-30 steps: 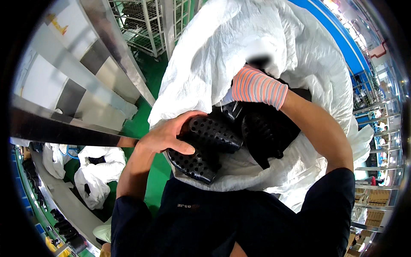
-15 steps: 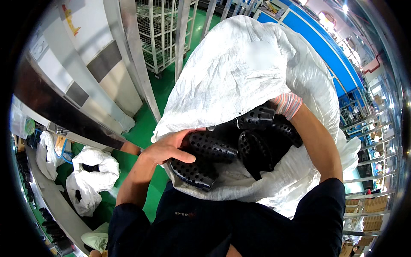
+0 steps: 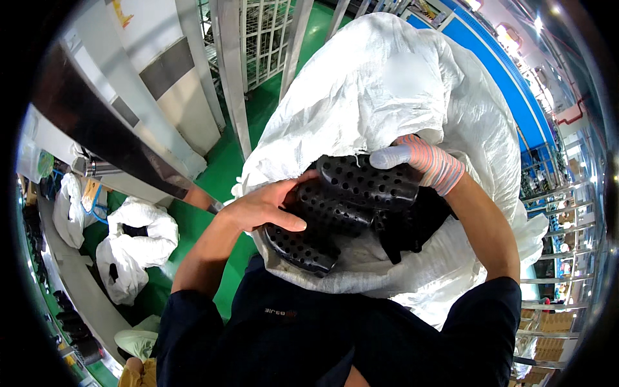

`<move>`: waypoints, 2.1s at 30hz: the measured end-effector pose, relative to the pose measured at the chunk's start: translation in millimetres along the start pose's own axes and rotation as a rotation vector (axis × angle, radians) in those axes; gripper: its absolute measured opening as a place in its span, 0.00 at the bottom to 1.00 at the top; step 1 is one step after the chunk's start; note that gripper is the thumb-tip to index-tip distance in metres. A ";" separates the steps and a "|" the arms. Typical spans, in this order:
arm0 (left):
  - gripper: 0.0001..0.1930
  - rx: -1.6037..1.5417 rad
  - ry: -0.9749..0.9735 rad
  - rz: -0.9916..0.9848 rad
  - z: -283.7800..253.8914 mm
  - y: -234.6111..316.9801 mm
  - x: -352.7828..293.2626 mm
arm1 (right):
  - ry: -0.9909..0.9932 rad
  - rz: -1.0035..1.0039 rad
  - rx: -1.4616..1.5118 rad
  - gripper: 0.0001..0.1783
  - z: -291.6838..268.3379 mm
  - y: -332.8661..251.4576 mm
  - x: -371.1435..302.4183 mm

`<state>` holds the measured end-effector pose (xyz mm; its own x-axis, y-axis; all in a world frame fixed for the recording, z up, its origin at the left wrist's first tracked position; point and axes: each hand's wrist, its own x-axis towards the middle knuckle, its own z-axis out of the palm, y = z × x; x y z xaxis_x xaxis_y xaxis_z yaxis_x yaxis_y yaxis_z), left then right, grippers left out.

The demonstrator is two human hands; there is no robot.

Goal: The person sorts shoe components from a large bag and then attaches straps to finished shoes on a conveyor belt.

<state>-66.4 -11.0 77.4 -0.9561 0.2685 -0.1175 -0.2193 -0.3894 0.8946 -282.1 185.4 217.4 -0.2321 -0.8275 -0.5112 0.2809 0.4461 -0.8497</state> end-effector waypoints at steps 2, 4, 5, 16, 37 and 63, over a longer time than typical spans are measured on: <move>0.57 0.022 0.004 0.033 6.1 4.3 -3.5 | -0.021 0.036 -0.030 0.31 -13.3 6.9 1.9; 0.57 0.009 0.004 0.058 7.1 1.2 -6.8 | -0.027 0.079 -0.070 0.31 -23.6 10.3 5.4; 0.57 0.000 0.009 0.069 6.8 -1.5 -9.0 | -0.035 0.103 -0.090 0.31 -21.4 8.6 7.7; 0.39 0.016 0.052 0.043 4.8 -5.0 4.6 | -0.141 0.068 0.151 0.32 -24.3 22.2 15.8; 0.48 -0.158 0.194 0.357 78.6 -16.8 -127.4 | -0.165 -0.129 -0.212 0.60 66.9 -12.4 -66.8; 0.52 -0.445 0.643 0.535 39.0 -149.5 -517.7 | -0.313 -0.117 0.683 0.51 295.8 212.3 71.3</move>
<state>468.9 -57.4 21.3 -0.8458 -0.5284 -0.0736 0.3517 -0.6560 0.6678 36.5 120.3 38.7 -0.0495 -0.9599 -0.2760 0.8085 0.1237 -0.5753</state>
